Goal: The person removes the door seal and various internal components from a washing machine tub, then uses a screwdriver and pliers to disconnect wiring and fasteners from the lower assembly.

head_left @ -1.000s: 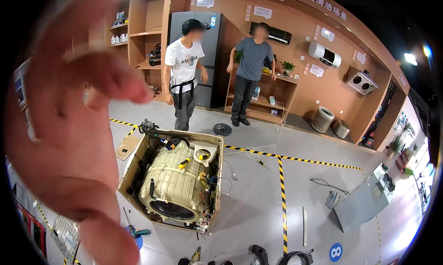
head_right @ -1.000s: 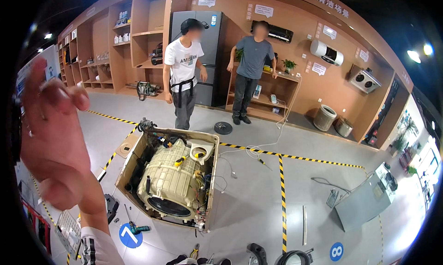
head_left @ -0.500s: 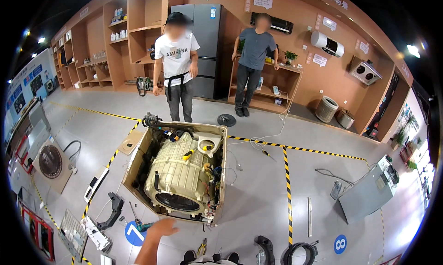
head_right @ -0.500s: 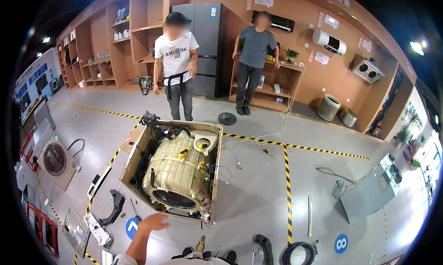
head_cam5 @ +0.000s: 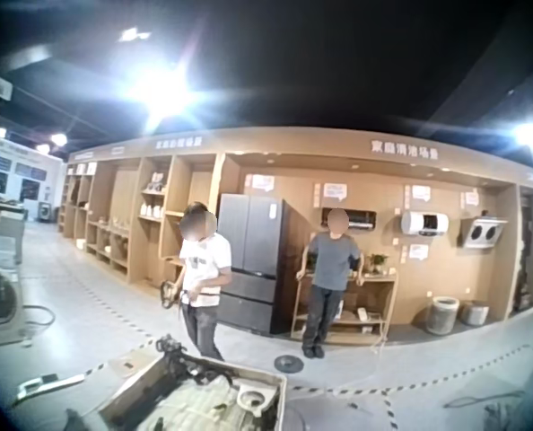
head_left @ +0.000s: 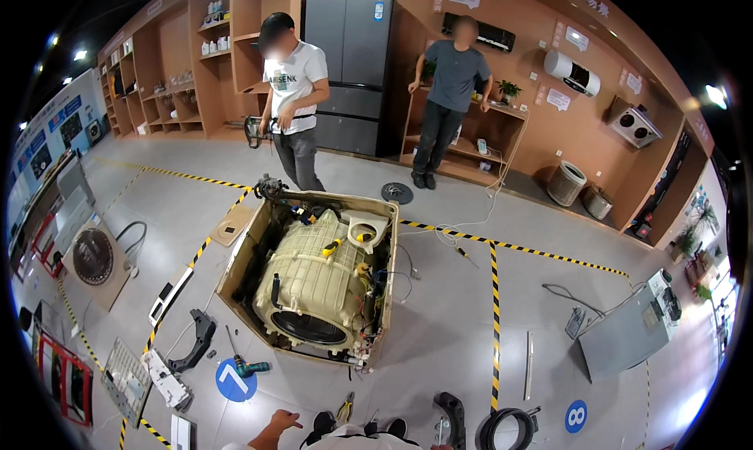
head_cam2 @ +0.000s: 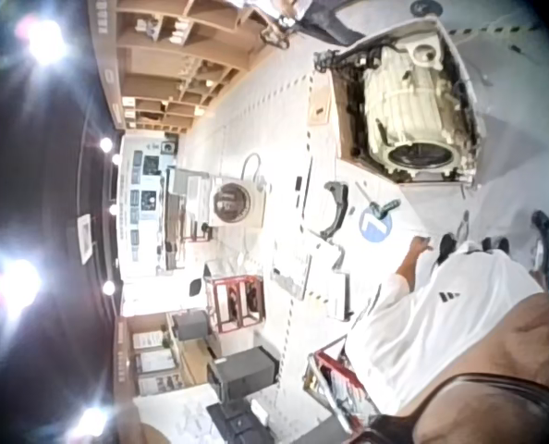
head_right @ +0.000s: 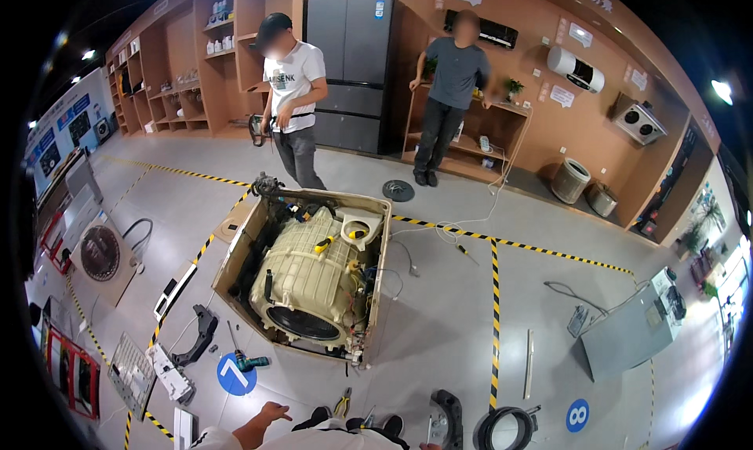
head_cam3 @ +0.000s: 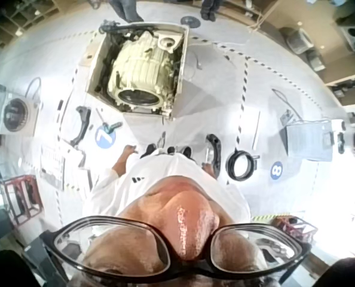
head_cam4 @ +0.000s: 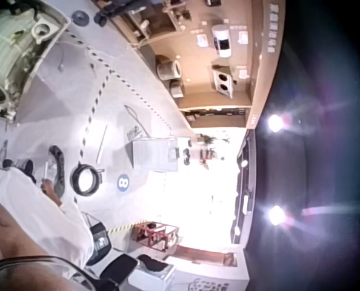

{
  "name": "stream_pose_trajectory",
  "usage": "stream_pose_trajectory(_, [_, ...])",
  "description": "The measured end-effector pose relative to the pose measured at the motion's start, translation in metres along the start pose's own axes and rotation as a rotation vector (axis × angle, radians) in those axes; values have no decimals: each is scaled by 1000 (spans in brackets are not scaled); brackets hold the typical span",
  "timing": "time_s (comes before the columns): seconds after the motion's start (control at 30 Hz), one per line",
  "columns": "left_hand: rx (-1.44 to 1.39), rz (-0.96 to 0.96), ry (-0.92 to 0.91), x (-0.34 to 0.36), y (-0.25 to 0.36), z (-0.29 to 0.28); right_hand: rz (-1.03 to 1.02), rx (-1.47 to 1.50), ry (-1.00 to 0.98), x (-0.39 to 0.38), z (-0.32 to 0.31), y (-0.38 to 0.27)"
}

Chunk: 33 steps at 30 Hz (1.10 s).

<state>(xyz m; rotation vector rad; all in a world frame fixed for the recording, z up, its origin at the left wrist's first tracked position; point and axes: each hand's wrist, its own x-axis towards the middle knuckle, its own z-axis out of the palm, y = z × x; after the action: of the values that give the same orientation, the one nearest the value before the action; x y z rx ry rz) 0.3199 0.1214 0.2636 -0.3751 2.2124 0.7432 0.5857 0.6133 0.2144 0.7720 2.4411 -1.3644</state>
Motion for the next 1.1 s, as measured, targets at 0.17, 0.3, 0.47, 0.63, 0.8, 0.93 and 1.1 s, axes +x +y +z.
stream_pose_trajectory(0.17, [-312, -239, 35, -24, -22, 5, 128, -62, -64, 7, 3, 14])
stream_pose_trajectory(0.3, [-497, -298, 123, -20, -58, 15, 309, 14, -118, -5, -9, -58])
stream_pose_trajectory(0.47, [-221, -268, 207, -11, -55, 23, 314, 126, -89, -4, -13, -50])
stream_pose_trajectory(0.63, [-269, -198, 208, -16, -46, 24, 320, 287, -37, -7, -12, -49])
stream_pose_trajectory(0.8, [-543, -160, 113, -2, -79, 36, 240, 269, -202, -2, -24, -66])
stream_pose_trajectory(0.93, [-571, -214, 137, -8, -71, 41, 228, 54, -118, -9, -26, -89])
stream_pose_trajectory(1.1, [-517, -231, 246, 18, -110, 68, 11, -69, -98, -1, -27, -80])
